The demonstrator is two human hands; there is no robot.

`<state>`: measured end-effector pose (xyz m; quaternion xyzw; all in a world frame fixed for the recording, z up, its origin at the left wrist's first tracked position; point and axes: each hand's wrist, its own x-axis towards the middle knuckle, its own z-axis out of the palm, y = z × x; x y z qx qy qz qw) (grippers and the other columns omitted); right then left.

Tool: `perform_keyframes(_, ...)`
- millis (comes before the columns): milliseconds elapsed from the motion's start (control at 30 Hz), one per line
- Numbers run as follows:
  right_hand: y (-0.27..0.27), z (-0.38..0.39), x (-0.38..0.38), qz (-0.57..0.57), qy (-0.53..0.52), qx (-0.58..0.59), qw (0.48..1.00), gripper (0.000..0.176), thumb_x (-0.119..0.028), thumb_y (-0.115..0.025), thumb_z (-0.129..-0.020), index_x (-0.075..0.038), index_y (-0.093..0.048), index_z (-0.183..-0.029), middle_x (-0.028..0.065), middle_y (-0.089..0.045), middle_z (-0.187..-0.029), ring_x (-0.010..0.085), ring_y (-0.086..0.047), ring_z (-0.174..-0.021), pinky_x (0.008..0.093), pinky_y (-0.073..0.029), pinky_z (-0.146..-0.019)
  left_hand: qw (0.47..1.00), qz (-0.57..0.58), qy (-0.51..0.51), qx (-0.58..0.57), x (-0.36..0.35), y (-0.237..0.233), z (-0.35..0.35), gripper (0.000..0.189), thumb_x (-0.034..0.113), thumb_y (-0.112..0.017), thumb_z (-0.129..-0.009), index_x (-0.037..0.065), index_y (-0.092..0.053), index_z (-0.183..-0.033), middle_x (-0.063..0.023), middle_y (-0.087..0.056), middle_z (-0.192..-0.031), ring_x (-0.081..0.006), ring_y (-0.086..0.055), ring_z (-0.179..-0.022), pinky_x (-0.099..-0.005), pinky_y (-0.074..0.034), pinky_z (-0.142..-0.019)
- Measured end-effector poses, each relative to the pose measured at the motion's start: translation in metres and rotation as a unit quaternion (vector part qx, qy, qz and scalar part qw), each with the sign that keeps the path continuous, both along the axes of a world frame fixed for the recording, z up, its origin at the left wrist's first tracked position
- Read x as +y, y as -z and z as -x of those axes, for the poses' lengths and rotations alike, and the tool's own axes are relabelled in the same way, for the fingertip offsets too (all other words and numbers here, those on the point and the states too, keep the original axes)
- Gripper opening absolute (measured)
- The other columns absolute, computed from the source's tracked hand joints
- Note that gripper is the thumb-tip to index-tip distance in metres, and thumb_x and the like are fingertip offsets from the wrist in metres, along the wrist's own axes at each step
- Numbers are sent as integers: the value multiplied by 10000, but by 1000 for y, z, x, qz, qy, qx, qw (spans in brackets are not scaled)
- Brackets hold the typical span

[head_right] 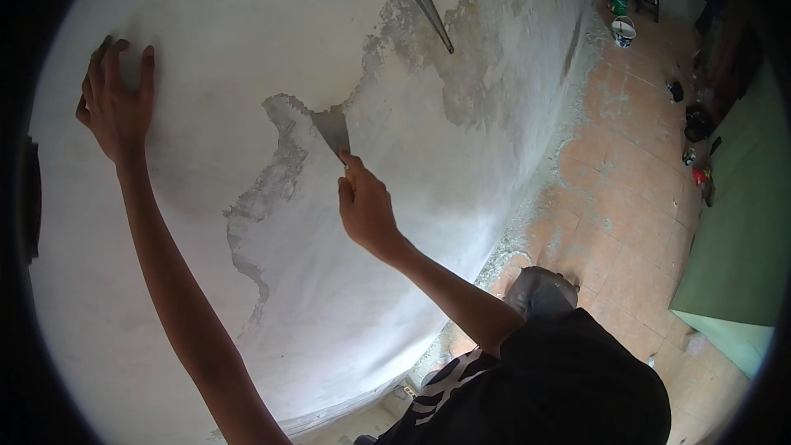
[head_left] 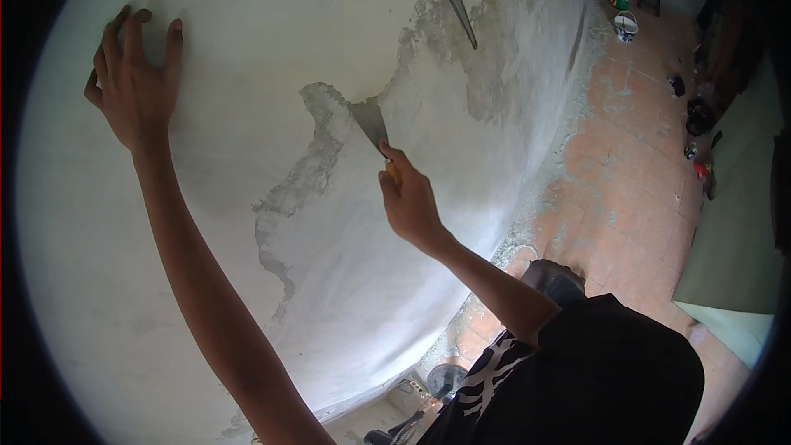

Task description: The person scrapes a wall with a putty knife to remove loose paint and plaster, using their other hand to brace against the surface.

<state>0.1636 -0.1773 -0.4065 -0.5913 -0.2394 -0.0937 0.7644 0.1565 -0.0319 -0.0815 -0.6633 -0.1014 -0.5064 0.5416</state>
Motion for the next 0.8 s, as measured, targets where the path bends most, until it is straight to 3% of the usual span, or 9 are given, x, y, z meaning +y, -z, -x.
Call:
perform_keyframes(33,-3,-1,-4,0,-3,1,1000,386,-75,-472,-954,-24,-446,-1336,83,-514,-701,142,-463,-587,301,-425,-612,1000,0,-3,1,-1,0,1,418,579,-526,-869,276,-565,-1154,45,-520,-1316,-181,-515,-1194,-501,-375,-970)
perform_keyframes(100,-15,-4,-19,70,-119,137,981,390,-36,-474,-919,3,-450,-1306,146,-562,-777,295,-569,-686,397,-449,-680,998,27,-49,5,-2,0,1,447,600,-516,-866,306,-556,-1200,23,-493,-1368,-201,-471,-1265,-507,-357,-1010)
perform_keyframes(167,-9,0,-15,61,-112,131,983,388,-35,-475,-919,1,-456,-1305,132,-547,-729,264,-541,-638,387,-439,-647,999,25,-47,7,0,0,2,446,597,-518,-867,305,-555,-1201,21,-495,-1366,-202,-473,-1263,-509,-358,-1010)
perform_keyframes(267,6,0,-8,26,-38,22,999,394,-72,-476,-949,-59,-457,-1342,75,-493,-688,131,-448,-583,289,-425,-615,1000,9,-18,-1,-1,0,0,410,566,-540,-864,287,-570,-1163,39,-515,-1329,-186,-504,-1214,-500,-376,-979)
perform_keyframes(367,-6,1,-17,87,-119,134,980,397,-74,-476,-947,-57,-454,-1343,72,-486,-675,125,-434,-574,280,-415,-605,1000,-2,9,-1,-3,1,1,368,529,-565,-859,271,-586,-1121,60,-536,-1290,-169,-536,-1163,-487,-397,-945)
perform_keyframes(433,-8,1,-17,97,-123,131,979,380,-52,-471,-930,2,-459,-1306,145,-590,-765,266,-588,-669,366,-449,-663,1000,2,17,3,-1,1,1,360,521,-570,-858,271,-587,-1117,63,-538,-1286,-168,-537,-1159,-485,-401,-942)
perform_keyframes(667,-13,-11,-9,67,-108,125,984,369,-49,-470,-930,6,-464,-1295,177,-622,-811,292,-610,-703,383,-462,-688,1000,4,17,1,0,1,1,365,520,-579,-852,256,-594,-1103,58,-541,-1275,-171,-536,-1156,-465,-412,-922)
perform_keyframes(733,-23,-34,13,-22,59,24,998,366,-47,-477,-926,11,-466,-1287,184,-618,-801,305,-617,-707,391,-467,-693,1000,0,27,0,0,1,4,364,518,-582,-851,251,-597,-1098,55,-539,-1275,-172,-534,-1155,-464,-413,-917)
perform_keyframes(800,-34,-39,7,-17,32,41,998,366,-47,-478,-925,11,-467,-1287,187,-618,-817,310,-621,-729,390,-469,-711,1000,-1,20,18,-5,0,2,356,502,-590,-850,241,-601,-1092,52,-537,-1270,-176,-533,-1148,-453,-415,-913)
